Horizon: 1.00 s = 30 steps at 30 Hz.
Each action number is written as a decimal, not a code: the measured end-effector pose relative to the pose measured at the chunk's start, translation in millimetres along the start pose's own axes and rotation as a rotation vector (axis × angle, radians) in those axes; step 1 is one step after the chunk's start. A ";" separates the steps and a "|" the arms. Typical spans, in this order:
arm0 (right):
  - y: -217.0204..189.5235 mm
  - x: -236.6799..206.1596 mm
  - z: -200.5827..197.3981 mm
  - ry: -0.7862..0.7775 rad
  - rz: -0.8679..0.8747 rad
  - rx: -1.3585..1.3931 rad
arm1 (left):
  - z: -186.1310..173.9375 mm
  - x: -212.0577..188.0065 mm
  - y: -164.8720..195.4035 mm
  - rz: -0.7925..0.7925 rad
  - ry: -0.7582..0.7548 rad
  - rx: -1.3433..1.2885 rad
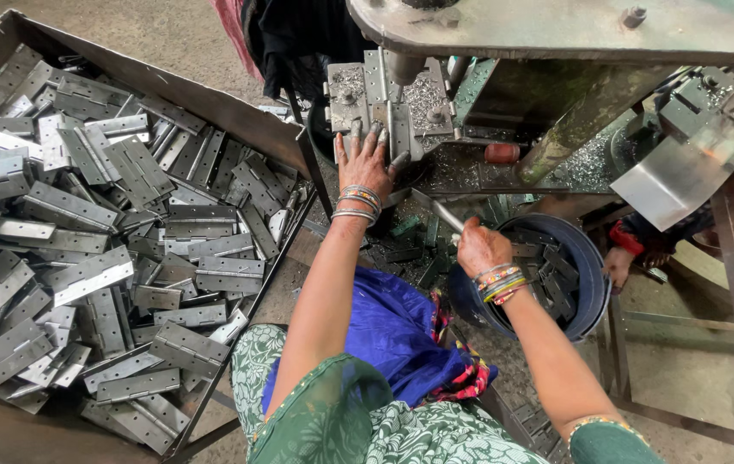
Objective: The person repeatedly picks metal hinge pieces from a bin, places them into a press machine, and operates the lever to process them. Processed pieces are dropped into a bucket below. The person occasionally inspects pieces and adjusts their position on the lap cloth.
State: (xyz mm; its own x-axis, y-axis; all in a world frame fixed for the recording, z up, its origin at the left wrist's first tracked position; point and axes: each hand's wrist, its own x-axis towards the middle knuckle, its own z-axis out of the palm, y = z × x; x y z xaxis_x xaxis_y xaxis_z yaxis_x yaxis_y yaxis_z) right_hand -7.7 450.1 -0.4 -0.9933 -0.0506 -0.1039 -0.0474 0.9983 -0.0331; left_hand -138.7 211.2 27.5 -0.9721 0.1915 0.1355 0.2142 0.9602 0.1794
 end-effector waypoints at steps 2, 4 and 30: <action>-3.0 -7.0 11.4 -0.062 0.024 0.041 | -1.9 1.7 -0.6 0.009 0.003 0.025; -10.2 -8.6 24.2 -0.305 0.168 0.122 | -4.4 2.2 -1.4 0.010 0.012 -0.014; -28.7 -10.3 56.5 -0.113 0.141 0.183 | 0.2 26.4 7.6 -0.129 0.112 -0.017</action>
State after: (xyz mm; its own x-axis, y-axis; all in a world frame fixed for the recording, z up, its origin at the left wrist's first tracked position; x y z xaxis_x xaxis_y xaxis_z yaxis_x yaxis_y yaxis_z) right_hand 9.8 420.4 -54.6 -0.9702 0.0755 -0.2303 0.1206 0.9746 -0.1886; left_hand -162.7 223.7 32.2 -0.9750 0.0422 0.2183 0.0909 0.9716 0.2184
